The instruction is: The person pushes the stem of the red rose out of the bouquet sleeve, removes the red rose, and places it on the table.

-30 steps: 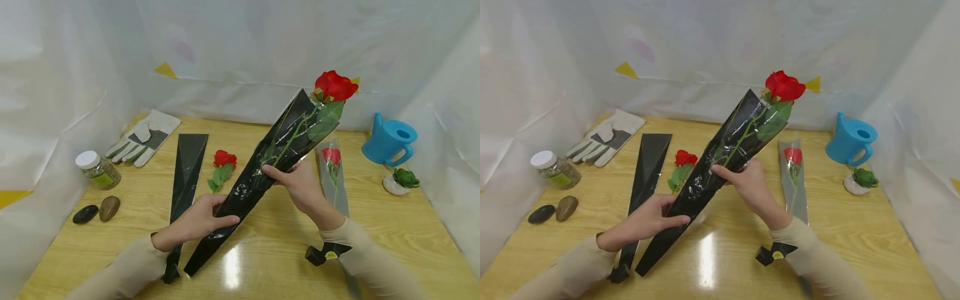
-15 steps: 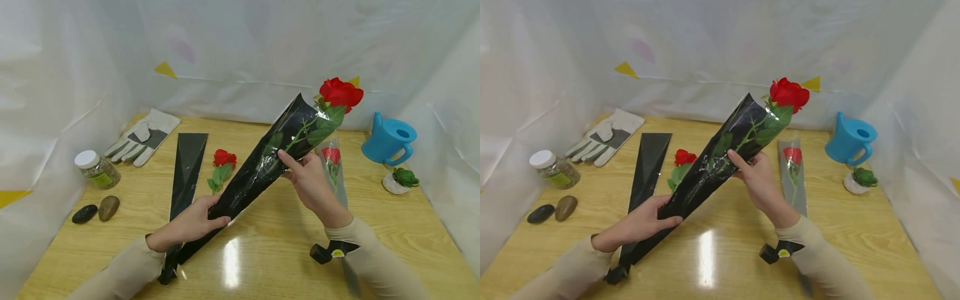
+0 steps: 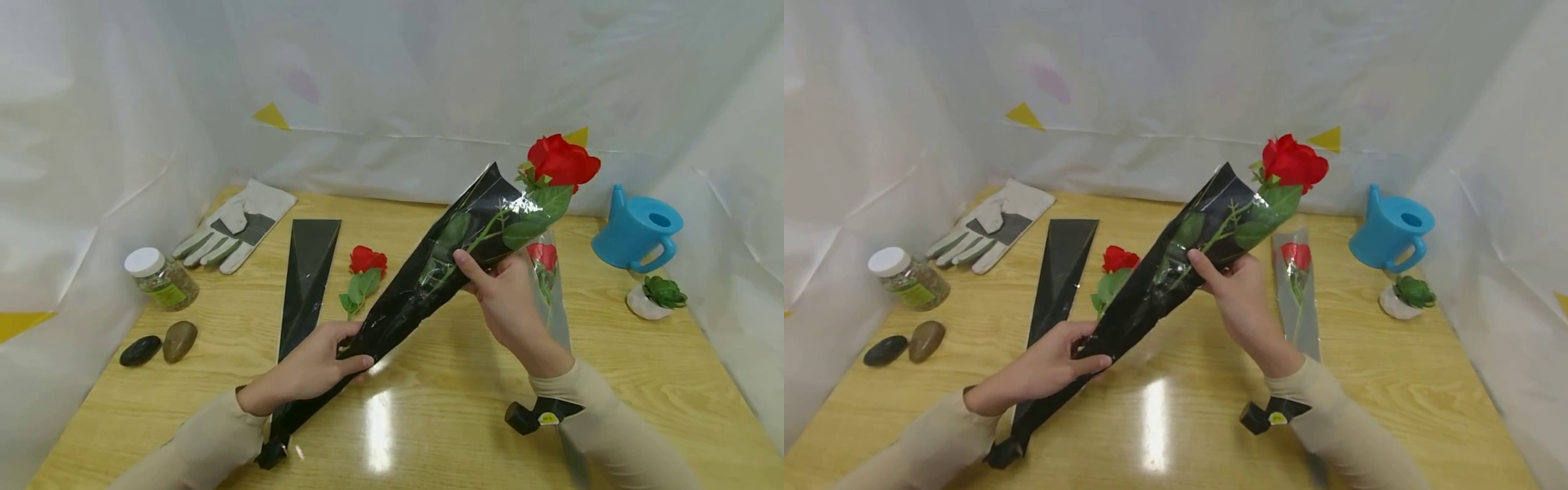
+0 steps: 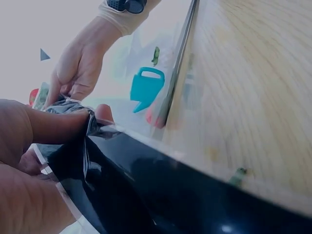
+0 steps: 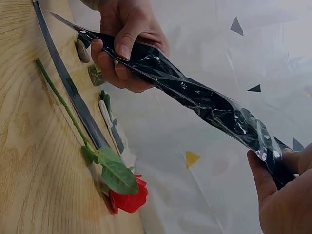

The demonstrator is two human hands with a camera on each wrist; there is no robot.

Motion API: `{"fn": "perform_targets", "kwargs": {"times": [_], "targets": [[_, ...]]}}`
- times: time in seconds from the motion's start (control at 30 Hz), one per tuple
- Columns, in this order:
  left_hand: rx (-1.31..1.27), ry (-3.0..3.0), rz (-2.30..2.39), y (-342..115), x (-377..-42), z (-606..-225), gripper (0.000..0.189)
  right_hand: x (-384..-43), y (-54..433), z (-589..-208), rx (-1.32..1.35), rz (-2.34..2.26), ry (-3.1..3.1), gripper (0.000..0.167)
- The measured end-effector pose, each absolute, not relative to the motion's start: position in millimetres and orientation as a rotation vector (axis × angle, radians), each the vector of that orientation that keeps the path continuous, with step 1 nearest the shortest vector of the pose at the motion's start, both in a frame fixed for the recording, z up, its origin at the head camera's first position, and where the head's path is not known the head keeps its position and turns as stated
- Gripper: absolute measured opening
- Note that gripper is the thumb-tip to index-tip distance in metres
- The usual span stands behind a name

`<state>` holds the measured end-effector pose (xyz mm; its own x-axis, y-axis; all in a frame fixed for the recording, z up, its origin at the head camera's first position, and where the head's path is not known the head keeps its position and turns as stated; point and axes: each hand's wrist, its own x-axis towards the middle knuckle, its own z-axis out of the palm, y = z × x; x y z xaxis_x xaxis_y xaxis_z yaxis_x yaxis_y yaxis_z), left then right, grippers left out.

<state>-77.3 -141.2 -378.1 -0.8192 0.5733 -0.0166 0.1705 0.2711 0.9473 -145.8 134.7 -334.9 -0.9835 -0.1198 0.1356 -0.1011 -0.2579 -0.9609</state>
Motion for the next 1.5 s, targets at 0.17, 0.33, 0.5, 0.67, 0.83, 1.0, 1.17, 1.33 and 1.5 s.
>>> {"fn": "perform_targets", "kwargs": {"times": [0.17,0.33,0.5,0.67,0.83,1.0,1.17,1.33,1.5], "targets": [[0.692,2.187,1.587,-139,-77,-380,0.028,-143,134,-338,-0.232,-2.344,2.074,0.03],[0.671,2.18,1.611,-136,-78,-380,0.027,-140,133,-340,-0.234,-2.305,2.122,0.043],[0.652,2.178,1.626,-133,-78,-379,0.024,-139,132,-342,-0.254,-2.338,2.054,0.052],[0.707,2.272,1.602,-131,-78,-379,0.013,-137,131,-343,-0.227,-2.312,2.072,0.048],[0.743,2.361,1.568,-130,-79,-378,0.017,-135,127,-346,-0.183,-2.271,2.086,0.044],[0.714,2.336,1.595,-128,-78,-378,0.022,-131,124,-349,-0.195,-2.228,2.109,0.038],[0.658,2.288,1.657,-126,-78,-375,0.03,-127,120,-354,-0.244,-2.187,2.084,0.042],[0.649,2.259,1.651,-121,-80,-371,0.031,-126,121,-351,-0.296,-2.189,2.074,0.044],[0.662,2.257,1.601,-125,-81,-373,0.027,-129,125,-346,-0.288,-2.203,2.057,0.041]]}}
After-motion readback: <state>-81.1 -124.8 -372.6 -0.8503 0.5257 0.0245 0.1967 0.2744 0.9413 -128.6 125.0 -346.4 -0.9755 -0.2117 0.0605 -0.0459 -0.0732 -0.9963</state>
